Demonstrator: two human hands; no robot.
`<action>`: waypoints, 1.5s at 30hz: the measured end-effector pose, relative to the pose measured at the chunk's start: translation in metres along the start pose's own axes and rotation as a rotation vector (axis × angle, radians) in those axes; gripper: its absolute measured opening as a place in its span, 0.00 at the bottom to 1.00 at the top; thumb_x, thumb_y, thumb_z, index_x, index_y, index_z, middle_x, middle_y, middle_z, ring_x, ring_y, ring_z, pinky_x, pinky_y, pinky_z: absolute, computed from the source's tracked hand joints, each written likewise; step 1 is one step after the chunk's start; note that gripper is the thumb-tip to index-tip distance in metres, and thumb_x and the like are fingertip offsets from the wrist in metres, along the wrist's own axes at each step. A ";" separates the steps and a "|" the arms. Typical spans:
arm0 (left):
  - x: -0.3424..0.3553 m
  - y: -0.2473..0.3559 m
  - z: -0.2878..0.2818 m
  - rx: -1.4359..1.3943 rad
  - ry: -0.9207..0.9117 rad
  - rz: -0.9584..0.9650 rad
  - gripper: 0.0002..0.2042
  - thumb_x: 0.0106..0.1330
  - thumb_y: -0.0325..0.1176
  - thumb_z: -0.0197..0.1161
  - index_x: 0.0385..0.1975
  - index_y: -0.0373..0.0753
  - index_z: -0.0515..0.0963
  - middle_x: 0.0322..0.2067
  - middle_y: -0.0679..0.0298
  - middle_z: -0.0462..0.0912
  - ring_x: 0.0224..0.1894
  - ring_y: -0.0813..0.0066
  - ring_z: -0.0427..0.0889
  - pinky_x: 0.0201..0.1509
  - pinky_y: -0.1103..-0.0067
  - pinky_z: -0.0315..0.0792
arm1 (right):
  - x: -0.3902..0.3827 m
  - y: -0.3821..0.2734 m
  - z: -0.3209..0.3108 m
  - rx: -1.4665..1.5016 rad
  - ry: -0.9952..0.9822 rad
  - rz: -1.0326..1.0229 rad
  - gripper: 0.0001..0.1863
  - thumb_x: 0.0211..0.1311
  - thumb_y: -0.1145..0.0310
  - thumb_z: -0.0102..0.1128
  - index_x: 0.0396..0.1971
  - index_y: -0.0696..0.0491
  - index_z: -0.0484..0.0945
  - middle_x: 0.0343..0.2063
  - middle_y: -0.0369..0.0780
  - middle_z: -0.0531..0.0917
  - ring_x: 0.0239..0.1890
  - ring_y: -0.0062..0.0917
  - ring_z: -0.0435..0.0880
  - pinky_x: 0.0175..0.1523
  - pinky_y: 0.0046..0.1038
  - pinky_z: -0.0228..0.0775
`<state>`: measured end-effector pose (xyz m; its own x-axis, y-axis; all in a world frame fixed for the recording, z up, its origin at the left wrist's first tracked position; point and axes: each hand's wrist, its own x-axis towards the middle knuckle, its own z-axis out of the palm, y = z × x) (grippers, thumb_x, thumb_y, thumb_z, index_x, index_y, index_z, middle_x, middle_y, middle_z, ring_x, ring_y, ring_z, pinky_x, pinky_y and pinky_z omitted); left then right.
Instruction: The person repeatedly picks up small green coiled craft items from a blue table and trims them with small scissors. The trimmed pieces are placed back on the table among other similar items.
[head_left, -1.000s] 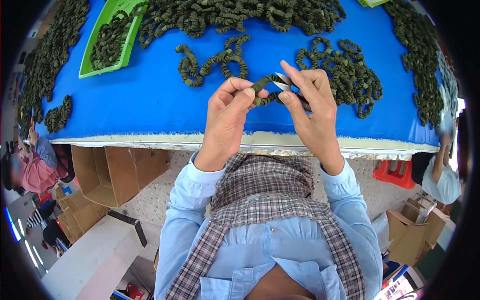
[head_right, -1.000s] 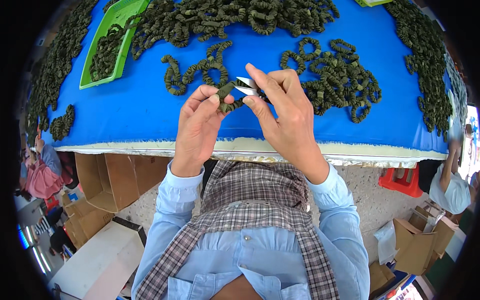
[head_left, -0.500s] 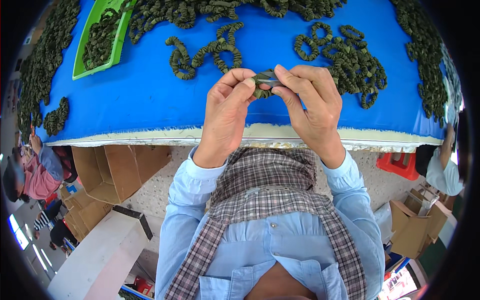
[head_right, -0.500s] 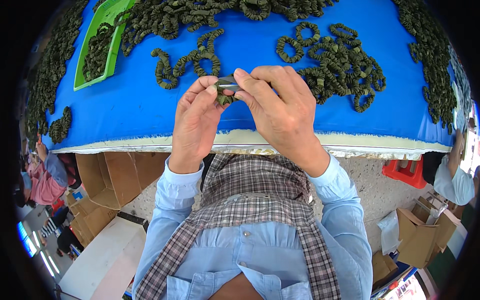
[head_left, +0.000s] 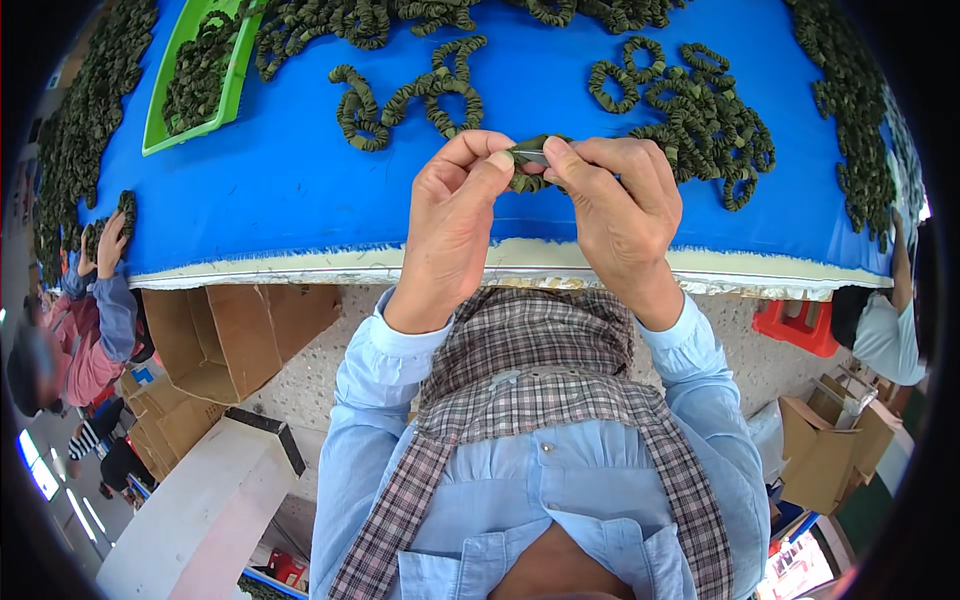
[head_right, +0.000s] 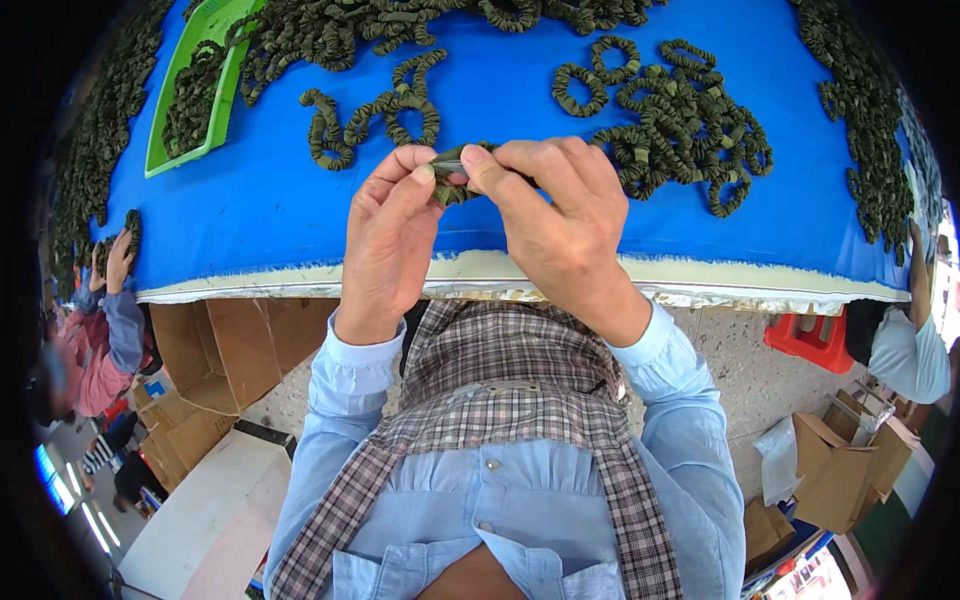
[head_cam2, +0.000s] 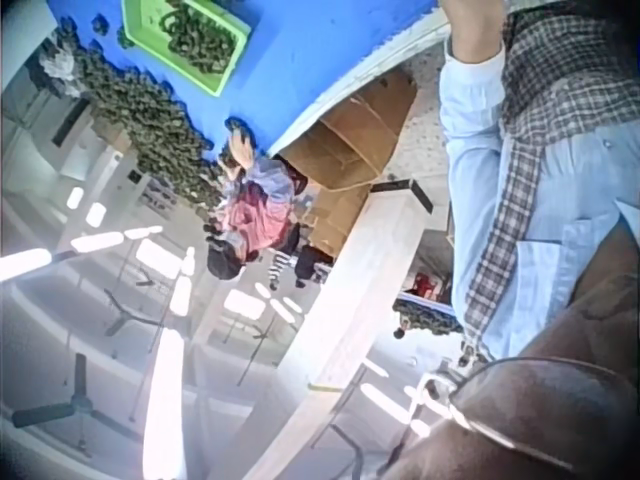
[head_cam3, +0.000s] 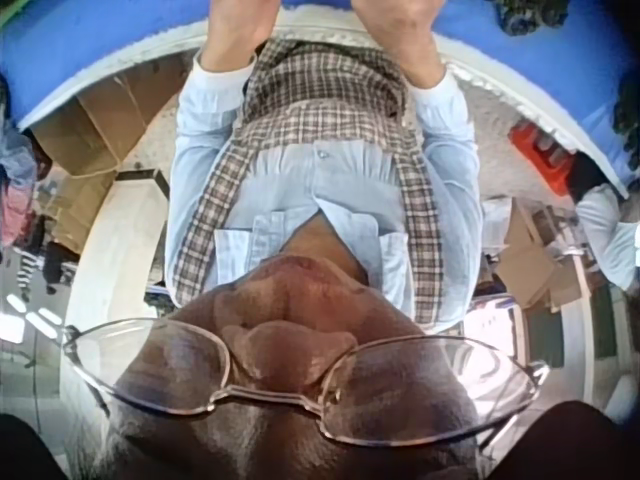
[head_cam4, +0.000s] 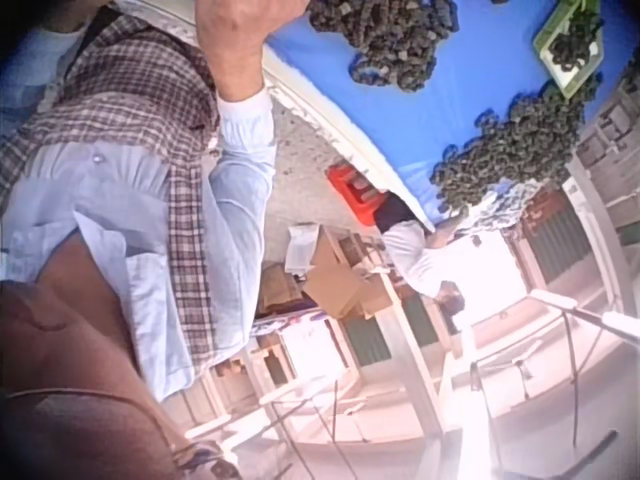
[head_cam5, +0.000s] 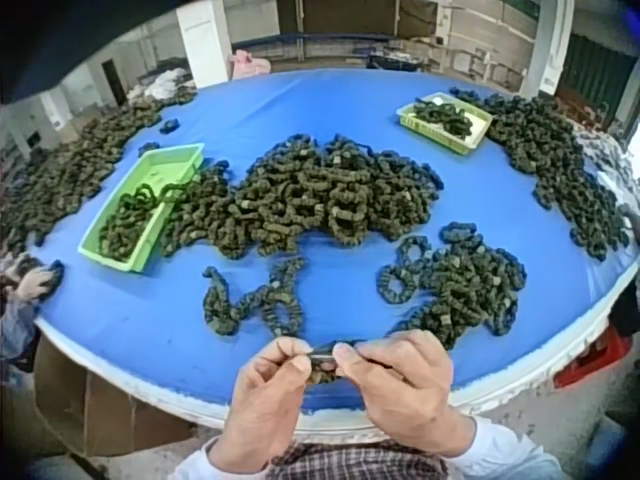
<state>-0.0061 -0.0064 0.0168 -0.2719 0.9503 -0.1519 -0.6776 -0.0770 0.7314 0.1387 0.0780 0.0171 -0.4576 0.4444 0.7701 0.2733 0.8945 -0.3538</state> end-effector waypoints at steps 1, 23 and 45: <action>0.000 0.000 0.000 0.013 0.000 0.007 0.06 0.71 0.29 0.60 0.42 0.35 0.76 0.39 0.60 0.84 0.44 0.76 0.82 0.52 0.77 0.71 | -0.002 0.002 0.002 0.051 0.007 0.031 0.18 0.45 0.77 0.74 0.40 0.54 0.85 0.31 0.35 0.80 0.28 0.24 0.77 0.30 0.24 0.67; -0.006 -0.015 -0.007 0.893 0.216 0.532 0.13 0.52 0.20 0.76 0.36 0.34 0.82 0.36 0.65 0.83 0.37 0.81 0.80 0.40 0.85 0.74 | -0.006 0.023 -0.033 1.354 -0.527 0.783 0.21 0.68 0.55 0.61 0.19 0.54 0.74 0.17 0.30 0.74 0.19 0.10 0.64 0.23 0.19 0.52; 0.004 -0.020 -0.014 0.063 0.244 0.114 0.11 0.59 0.22 0.72 0.39 0.35 0.78 0.35 0.62 0.84 0.39 0.75 0.84 0.47 0.82 0.77 | -0.010 0.020 -0.021 1.104 -0.629 0.895 0.09 0.61 0.69 0.67 0.26 0.58 0.79 0.21 0.29 0.75 0.23 0.09 0.67 0.26 0.19 0.55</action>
<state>-0.0036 -0.0053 -0.0078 -0.5054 0.8354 -0.2162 -0.5912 -0.1527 0.7919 0.1670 0.0904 0.0136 -0.8372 0.5295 -0.1367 0.0339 -0.1992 -0.9794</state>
